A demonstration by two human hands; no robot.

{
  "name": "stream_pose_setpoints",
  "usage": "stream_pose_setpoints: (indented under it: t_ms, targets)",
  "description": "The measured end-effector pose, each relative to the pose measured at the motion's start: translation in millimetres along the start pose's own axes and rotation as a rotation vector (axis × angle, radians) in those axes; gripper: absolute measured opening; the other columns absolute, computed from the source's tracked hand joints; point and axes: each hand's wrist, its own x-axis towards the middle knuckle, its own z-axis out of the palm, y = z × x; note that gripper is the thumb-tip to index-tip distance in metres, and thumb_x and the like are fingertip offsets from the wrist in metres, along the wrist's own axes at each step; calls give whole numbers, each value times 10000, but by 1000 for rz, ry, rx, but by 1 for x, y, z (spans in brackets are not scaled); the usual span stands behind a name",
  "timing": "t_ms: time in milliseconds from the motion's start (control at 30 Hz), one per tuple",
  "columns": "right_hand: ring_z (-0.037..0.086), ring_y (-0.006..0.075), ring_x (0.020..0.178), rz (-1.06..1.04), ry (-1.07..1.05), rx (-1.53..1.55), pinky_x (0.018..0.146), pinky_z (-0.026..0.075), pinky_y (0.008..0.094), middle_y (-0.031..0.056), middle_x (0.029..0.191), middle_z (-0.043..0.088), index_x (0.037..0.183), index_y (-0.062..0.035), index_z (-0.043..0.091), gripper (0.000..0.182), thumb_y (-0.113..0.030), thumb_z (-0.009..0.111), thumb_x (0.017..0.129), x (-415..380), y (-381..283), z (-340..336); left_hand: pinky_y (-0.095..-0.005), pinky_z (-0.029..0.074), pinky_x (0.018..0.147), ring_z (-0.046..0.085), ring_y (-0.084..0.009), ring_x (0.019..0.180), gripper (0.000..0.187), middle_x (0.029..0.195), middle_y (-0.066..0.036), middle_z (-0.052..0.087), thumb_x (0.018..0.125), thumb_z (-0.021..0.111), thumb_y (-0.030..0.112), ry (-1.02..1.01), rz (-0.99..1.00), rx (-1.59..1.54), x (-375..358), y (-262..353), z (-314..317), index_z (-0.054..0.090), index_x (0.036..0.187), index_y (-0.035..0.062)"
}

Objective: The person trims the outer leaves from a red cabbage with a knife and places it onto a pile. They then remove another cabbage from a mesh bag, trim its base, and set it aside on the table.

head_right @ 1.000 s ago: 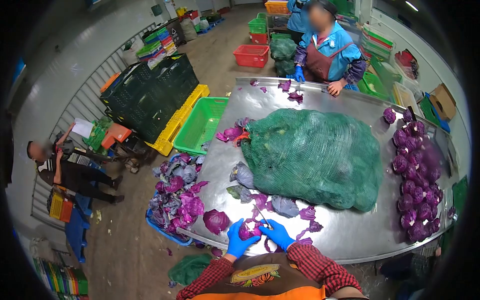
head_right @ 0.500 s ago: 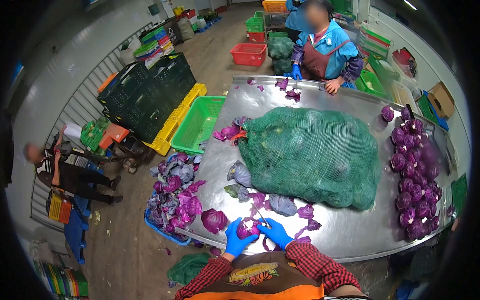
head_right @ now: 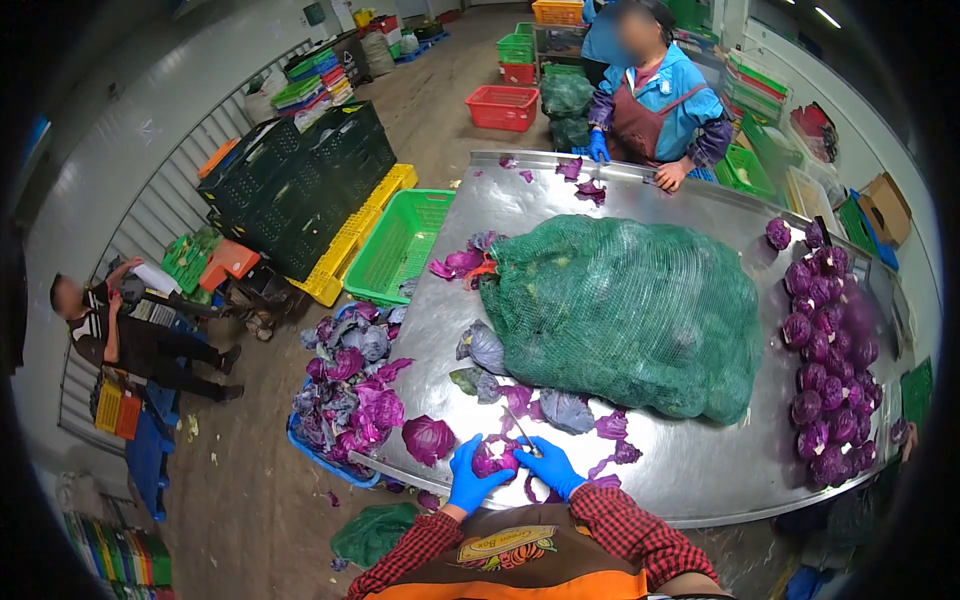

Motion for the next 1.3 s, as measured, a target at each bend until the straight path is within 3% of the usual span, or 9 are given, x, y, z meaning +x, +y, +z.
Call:
stream_pose_setpoints:
  t_ms: [533, 700, 1300]
  targets:
    - [568, 54, 679, 17, -23, 25, 583, 481, 191, 8, 854, 632, 1231, -60, 571, 434, -262, 700, 870, 0, 2, 0, -426, 319, 1060, 419, -312, 1227, 966, 1302, -154, 451, 607, 874, 396, -5, 6, 64, -1, 0, -2, 404, 1380, 55]
    - [562, 48, 665, 15, -23, 50, 572, 472, 187, 0, 824, 622, 1230, -58, 570, 433, -260, 700, 870, -3, -5, 0, -447, 296, 1054, 376, -332, 1230, 967, 1308, -156, 428, 615, 861, 414, -17, -2, 0, -1, -1, -3, 394, 1387, 69]
    - [557, 42, 678, -6, -30, 63, 566, 463, 185, -3, 829, 613, 1232, -46, 564, 443, -264, 701, 870, -2, -2, 0, -420, 320, 1057, 423, -304, 1220, 965, 1306, -144, 449, 609, 876, 376, -17, -7, 40, -1, -5, -1, 397, 1389, 68]
